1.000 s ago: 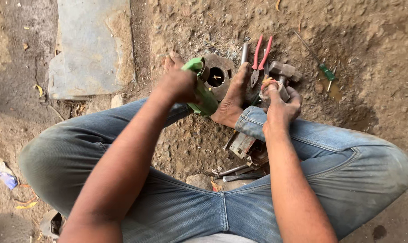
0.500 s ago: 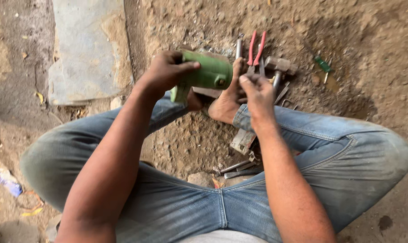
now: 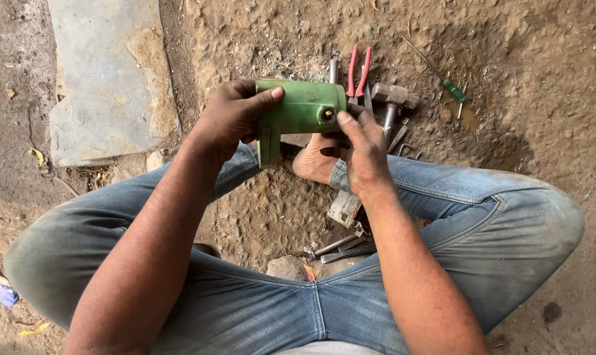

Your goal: The person disassembles a green electric motor while sitting on the ground. They use pliers to remove internal components and a hammer to strike the motor housing, then handle small parts and tools on the dirt surface.

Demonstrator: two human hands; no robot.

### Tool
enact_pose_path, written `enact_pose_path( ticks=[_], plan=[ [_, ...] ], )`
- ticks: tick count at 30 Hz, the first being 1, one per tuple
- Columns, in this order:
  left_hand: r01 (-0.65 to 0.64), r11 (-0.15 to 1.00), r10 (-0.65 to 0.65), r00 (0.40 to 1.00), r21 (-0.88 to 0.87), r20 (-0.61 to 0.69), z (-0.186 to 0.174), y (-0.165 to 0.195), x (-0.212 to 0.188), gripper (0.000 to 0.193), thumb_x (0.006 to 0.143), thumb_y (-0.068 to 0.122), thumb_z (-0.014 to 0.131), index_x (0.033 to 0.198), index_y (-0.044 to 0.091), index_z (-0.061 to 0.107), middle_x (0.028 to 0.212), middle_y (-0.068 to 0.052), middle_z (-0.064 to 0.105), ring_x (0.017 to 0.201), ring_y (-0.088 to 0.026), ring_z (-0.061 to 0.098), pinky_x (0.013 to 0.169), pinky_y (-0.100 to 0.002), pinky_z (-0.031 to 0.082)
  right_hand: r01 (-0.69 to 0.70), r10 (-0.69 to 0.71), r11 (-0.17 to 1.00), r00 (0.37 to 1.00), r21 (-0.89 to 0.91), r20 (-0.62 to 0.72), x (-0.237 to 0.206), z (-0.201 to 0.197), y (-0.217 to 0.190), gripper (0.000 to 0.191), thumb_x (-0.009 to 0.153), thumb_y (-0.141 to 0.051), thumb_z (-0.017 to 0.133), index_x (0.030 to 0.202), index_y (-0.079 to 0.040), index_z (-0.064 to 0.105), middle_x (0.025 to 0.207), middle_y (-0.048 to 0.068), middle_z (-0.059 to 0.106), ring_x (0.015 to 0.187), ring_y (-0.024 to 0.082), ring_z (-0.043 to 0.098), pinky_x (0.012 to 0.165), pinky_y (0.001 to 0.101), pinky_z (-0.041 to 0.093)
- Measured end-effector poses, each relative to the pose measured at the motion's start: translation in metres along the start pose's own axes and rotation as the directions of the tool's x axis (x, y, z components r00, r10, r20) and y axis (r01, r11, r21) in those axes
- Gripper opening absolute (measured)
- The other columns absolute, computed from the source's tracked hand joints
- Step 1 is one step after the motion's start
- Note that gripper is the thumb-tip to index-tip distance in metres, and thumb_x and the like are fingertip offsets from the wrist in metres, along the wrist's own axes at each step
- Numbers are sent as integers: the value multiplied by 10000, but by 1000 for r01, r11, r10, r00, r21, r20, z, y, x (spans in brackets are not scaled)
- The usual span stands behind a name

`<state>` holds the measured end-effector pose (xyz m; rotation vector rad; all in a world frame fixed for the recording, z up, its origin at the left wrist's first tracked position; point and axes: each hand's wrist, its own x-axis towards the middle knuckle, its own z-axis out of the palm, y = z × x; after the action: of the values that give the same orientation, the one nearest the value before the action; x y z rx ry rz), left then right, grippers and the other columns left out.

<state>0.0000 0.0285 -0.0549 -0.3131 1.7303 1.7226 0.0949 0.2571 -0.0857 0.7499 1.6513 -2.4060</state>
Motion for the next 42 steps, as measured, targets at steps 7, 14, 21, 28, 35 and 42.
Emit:
enact_pose_path(
  ticks=[7, 14, 21, 28, 35, 42],
  plan=[
    [-56, 997, 55, 998, 61, 16, 12, -5, -1, 504, 858, 340, 791, 1186, -33, 704, 875, -116, 762, 701, -121, 719, 604, -262, 618, 60, -60, 998, 998, 9, 3, 0, 2, 1, 459, 898, -207, 741, 1231, 63, 580, 1072, 125, 666, 925, 166, 689, 789, 289, 614],
    [-53, 997, 53, 999, 49, 2, 17, -3, -6, 492, 879, 316, 796, 1183, -59, 702, 855, -142, 739, 683, -143, 681, 579, -297, 573, 86, -86, 996, 996, 11, 7, 3, -5, 9, 451, 881, -152, 708, 1243, 76, 566, 1110, 151, 653, 970, 175, 674, 853, 308, 601],
    [-237, 967, 221, 963, 97, 152, 23, 2, -20, 393, 915, 258, 744, 1206, -3, 706, 1047, -132, 787, 956, -171, 758, 902, -337, 634, 90, -93, 989, 995, 116, 22, 4, -10, 13, 456, 899, -120, 681, 1272, 94, 528, 1109, 143, 642, 966, 170, 693, 849, 283, 650],
    [-338, 934, 305, 922, 111, 240, 24, 10, -34, 498, 873, 268, 801, 1256, -24, 674, 1104, -151, 777, 1048, -193, 755, 967, -373, 626, 96, -98, 988, 995, 120, 18, 2, -8, 4, 421, 887, -103, 634, 1266, 48, 531, 1069, 118, 613, 889, 187, 642, 759, 344, 597],
    [-39, 990, 85, 934, -137, 348, 23, 14, -45, 899, 734, 350, 846, 1467, 19, 445, 1271, -221, 624, 1193, -331, 654, 976, -504, 633, 278, -287, 956, 951, 91, 115, -14, -3, -21, 393, 938, -95, 603, 1299, 35, 518, 1147, 114, 619, 1023, 191, 631, 953, 370, 583],
    [-14, 922, 217, 846, -387, 487, 27, -3, -39, 1088, 747, 379, 851, 1597, 31, 269, 1415, -250, 495, 1327, -389, 536, 1041, -550, 566, 303, -319, 947, 930, 111, 181, -23, -6, -33, 439, 970, -101, 606, 1372, 53, 522, 1213, 119, 612, 1050, 163, 581, 964, 345, 529]
  ],
)
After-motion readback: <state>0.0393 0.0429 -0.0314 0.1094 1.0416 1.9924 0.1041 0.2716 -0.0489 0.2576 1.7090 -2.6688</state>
